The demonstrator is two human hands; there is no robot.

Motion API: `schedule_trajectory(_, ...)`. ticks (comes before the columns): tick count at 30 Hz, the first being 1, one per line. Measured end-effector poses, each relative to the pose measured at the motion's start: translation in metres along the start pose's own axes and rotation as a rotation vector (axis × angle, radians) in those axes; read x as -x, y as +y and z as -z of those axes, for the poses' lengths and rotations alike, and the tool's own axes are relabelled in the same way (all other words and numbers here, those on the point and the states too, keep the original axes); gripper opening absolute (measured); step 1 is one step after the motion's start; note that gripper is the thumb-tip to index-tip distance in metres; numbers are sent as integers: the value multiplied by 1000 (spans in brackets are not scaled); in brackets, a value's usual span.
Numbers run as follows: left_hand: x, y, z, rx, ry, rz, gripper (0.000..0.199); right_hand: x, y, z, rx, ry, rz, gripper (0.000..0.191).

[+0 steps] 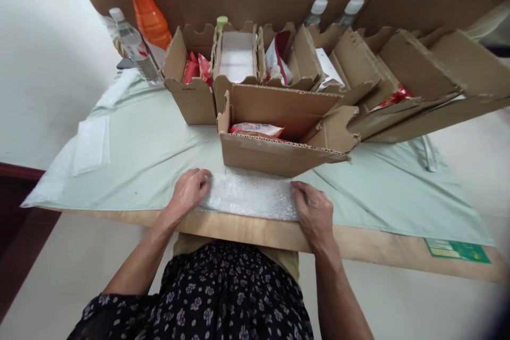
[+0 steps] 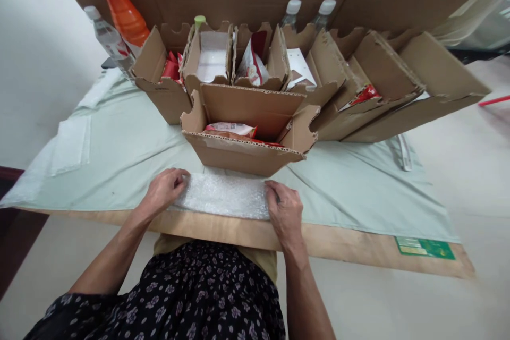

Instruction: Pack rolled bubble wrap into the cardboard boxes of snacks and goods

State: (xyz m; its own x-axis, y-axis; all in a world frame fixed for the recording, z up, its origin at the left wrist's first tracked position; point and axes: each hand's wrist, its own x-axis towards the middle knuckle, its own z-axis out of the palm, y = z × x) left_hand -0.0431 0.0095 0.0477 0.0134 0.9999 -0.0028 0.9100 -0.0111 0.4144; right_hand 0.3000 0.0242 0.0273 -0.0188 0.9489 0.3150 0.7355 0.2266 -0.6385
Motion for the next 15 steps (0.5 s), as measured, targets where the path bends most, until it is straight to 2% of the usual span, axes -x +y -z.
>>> schedule_trajectory(4, -2, 2, 2, 19, -3, -27, 16, 1, 9, -1, 6, 73, 67, 26)
schedule_trajectory(9, -2, 10, 3, 122, 60, -45, 23, 3, 14, -5, 56, 131, 75, 26)
schedule_trajectory(12, -2, 19, 2, 147, 97, -143, 23, 6, 8, -2, 120, 182, 81, 23)
schedule_trajectory(15, -3, 30, 1, 139, 60, -259, 28, 9, -2, 7, 113, 232, 91, 21)
